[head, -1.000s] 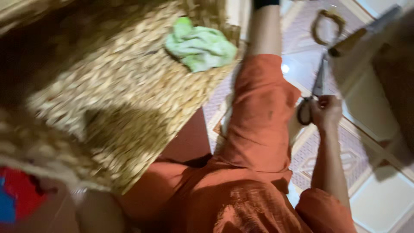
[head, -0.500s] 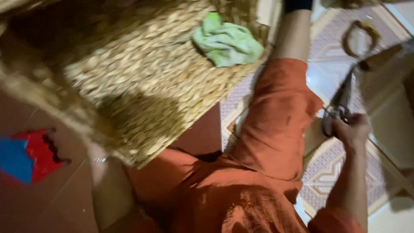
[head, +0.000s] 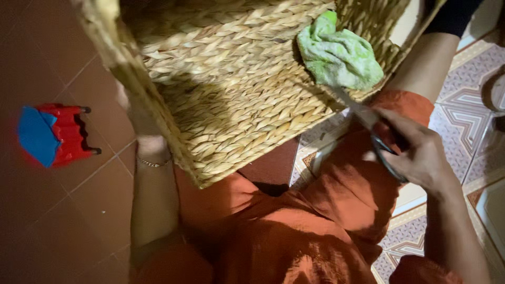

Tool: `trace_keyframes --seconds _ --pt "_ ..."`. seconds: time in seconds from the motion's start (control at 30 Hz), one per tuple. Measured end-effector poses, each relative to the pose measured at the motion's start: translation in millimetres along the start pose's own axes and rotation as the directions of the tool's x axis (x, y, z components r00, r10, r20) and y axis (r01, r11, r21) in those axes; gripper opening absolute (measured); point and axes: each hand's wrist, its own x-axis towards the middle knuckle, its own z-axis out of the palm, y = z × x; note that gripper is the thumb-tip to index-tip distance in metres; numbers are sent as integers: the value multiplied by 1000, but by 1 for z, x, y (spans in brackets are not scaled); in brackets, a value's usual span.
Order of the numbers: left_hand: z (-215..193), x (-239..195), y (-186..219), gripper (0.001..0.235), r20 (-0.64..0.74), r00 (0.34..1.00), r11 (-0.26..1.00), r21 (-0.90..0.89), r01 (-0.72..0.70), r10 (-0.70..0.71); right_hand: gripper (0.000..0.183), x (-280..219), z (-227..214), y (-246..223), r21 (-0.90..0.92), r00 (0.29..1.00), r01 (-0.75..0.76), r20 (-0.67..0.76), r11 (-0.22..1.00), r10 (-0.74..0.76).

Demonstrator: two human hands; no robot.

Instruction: The person wipes the exterior and interior surfaces of a woven basket using a green cloth. They rotate the basket to access different sides and trim loose fibers with scissors.

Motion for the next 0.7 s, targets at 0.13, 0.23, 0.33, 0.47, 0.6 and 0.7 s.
trace_keyframes --seconds 0.13,0.23,0.33,0.47,0.6,0.7 --pt "-3 8 8 46 1 1000 998 -67 -17 17 75 53 7 -30 -72 974 -57 214 996 71" --pt "0 8 12 47 10 1000 987 -160 -9 10 71 66 15 -35 -87 974 37 225 996 -16" --pt "8 10 21 47 15 1000 961 -276 15 -11 73 75 16 -35 -55 958 -16 284 998 31" --pt "13 15 29 46 54 995 903 -420 96 -80 77 94 17 -42 -107 874 -214 422 971 240" --pt "12 16 22 40 38 999 982 -188 -29 37 75 112 21 -44 -91 829 -275 482 957 284" --pt "3 14 9 36 28 993 992 -53 -116 117 64 114 25 -38 -95 810 -313 493 945 318"
